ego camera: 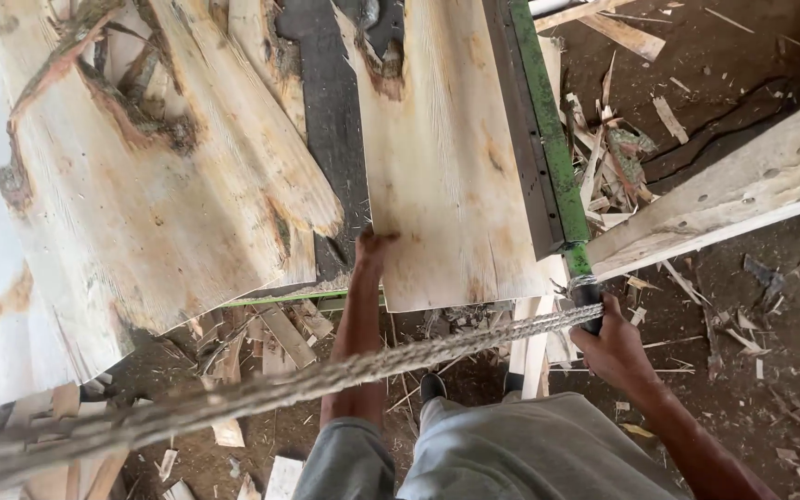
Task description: The recorder is cutting and sorting large pieces of wood veneer using a manual lever-operated cutting machine in a workshop environment.
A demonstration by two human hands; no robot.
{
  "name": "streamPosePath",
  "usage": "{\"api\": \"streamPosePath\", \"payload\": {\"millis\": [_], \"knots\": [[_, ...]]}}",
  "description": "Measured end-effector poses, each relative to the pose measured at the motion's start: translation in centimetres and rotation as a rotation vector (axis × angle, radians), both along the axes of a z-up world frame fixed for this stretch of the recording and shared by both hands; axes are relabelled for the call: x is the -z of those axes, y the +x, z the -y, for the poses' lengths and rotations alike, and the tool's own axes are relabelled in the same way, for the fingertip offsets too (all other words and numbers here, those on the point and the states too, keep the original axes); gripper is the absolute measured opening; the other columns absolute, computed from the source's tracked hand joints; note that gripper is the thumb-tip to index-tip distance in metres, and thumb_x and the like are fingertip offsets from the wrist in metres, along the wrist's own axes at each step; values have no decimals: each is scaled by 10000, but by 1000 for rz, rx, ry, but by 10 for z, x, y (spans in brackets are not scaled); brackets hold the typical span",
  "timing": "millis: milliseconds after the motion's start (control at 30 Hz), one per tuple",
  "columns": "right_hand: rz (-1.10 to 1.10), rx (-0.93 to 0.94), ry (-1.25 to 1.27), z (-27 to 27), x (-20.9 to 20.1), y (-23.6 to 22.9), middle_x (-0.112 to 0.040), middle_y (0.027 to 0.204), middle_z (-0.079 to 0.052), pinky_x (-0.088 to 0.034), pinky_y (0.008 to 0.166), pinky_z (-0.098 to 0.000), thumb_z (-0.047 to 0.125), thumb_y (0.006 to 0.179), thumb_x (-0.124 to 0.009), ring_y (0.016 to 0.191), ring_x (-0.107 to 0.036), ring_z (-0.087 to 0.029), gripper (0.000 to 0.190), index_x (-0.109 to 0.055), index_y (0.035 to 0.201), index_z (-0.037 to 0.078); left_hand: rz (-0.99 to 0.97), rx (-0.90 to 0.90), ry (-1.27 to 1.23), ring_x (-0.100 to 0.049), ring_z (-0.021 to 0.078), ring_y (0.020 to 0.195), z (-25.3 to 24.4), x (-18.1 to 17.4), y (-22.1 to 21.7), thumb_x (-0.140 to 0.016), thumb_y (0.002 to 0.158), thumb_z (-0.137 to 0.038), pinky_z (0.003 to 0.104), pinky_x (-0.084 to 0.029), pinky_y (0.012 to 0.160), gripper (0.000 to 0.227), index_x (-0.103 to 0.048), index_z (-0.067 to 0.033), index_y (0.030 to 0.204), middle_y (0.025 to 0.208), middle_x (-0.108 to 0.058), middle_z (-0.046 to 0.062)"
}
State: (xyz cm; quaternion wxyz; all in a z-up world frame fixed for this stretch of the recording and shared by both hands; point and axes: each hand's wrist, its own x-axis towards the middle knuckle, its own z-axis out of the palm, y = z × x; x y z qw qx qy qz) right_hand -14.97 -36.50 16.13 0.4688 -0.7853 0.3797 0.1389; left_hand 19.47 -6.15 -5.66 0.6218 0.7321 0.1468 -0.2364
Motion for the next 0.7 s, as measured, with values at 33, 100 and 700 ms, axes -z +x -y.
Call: {"api": "streamPosePath", "payload": {"millis": [33, 100, 700], "knots": [[-7, -10, 5, 0, -1, 0, -683, 755, -166, -555, 429, -359, 111, 892, -685, 516, -658, -228, 678, -338, 1469, 36, -12, 6, 49, -698, 250, 1055, 0, 3, 0, -773, 829, -35, 441, -567, 1001, 343, -743, -43, 1171, 1162, -768, 123], [-13, -10, 14, 1, -8, 2, -683, 753, -162, -559, 418, -351, 120, 896, -692, 514, -658, -231, 705, -311, 1485, 46, -23, 22, 102, -692, 250, 1078, 2, 1, 6, -772, 831, -39, 451, -546, 1028, 353, -744, -47, 1182, 1174, -767, 122], [-36, -33, -9, 10, -30, 5, -651, 742, -187, -531, 384, -365, 148, 910, -673, 495, -629, -231, 667, -315, 1462, 36, -20, -42, 10, -674, 290, 1126, 19, 17, 60, -789, 791, -20, 490, -487, 1098, 408, -718, -40, 1193, 1194, -753, 141]]}}
